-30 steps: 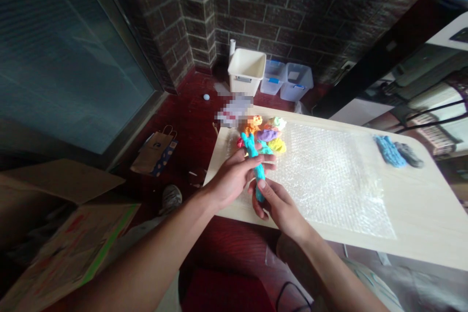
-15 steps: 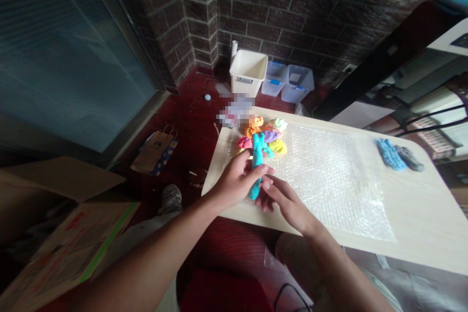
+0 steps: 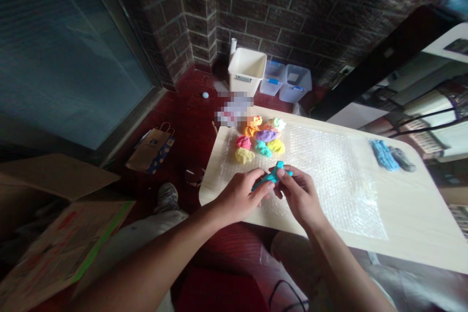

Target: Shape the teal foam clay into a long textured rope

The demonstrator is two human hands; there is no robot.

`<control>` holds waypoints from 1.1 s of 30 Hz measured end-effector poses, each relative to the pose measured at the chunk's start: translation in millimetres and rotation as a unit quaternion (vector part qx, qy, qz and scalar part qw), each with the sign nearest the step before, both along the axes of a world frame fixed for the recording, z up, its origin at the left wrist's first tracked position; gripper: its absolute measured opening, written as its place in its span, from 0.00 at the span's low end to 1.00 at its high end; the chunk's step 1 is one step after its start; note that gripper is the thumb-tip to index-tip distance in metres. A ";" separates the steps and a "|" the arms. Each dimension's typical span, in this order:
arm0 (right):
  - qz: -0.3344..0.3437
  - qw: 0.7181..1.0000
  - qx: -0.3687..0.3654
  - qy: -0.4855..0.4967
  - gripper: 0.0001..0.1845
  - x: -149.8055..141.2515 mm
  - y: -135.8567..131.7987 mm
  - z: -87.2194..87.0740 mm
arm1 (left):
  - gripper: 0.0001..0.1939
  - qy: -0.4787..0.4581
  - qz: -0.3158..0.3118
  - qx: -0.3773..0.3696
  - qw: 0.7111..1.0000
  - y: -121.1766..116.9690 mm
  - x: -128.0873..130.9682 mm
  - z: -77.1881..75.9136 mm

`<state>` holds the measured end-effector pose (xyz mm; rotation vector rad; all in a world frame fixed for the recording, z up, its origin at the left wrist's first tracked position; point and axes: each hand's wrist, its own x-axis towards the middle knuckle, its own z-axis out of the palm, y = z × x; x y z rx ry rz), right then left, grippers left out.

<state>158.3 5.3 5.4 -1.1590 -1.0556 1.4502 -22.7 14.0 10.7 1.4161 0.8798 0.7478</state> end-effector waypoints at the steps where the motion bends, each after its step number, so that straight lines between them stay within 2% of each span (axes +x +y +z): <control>1: -0.011 1.000 0.000 0.006 0.13 -0.5 -0.1 0.8 | 0.16 -0.005 -0.005 -0.008 1.000 0.5 0.4 -0.4; 8: -0.063 0.996 -0.042 0.053 0.17 -4.6 0.2 1.9 | 0.17 -0.023 -0.020 -0.036 0.999 0.5 3.6 0.2; 17: -0.032 0.999 -0.025 0.022 0.15 5.1 1.7 1.5 | 0.16 -0.039 -0.035 -0.043 0.998 0.3 -0.2 -2.5; 22: -0.011 1.000 0.006 -0.010 0.16 2.7 0.7 1.0 | 0.17 -0.066 -0.033 -0.057 0.996 -1.1 0.4 -5.3; 27: 0.007 0.999 0.015 -0.045 0.19 -1.5 -1.0 6.9 | 0.14 -0.052 -0.045 -0.061 0.996 -2.8 -1.6 -7.4; 31: 0.050 0.995 0.023 -0.082 0.19 -1.5 -3.0 8.3 | 0.13 -0.077 -0.036 -0.106 0.991 -0.9 1.1 -8.8; 33: 0.040 0.997 0.023 -0.069 0.18 0.3 -3.7 6.0 | 0.14 -0.098 -0.021 -0.125 0.987 1.6 2.9 -9.6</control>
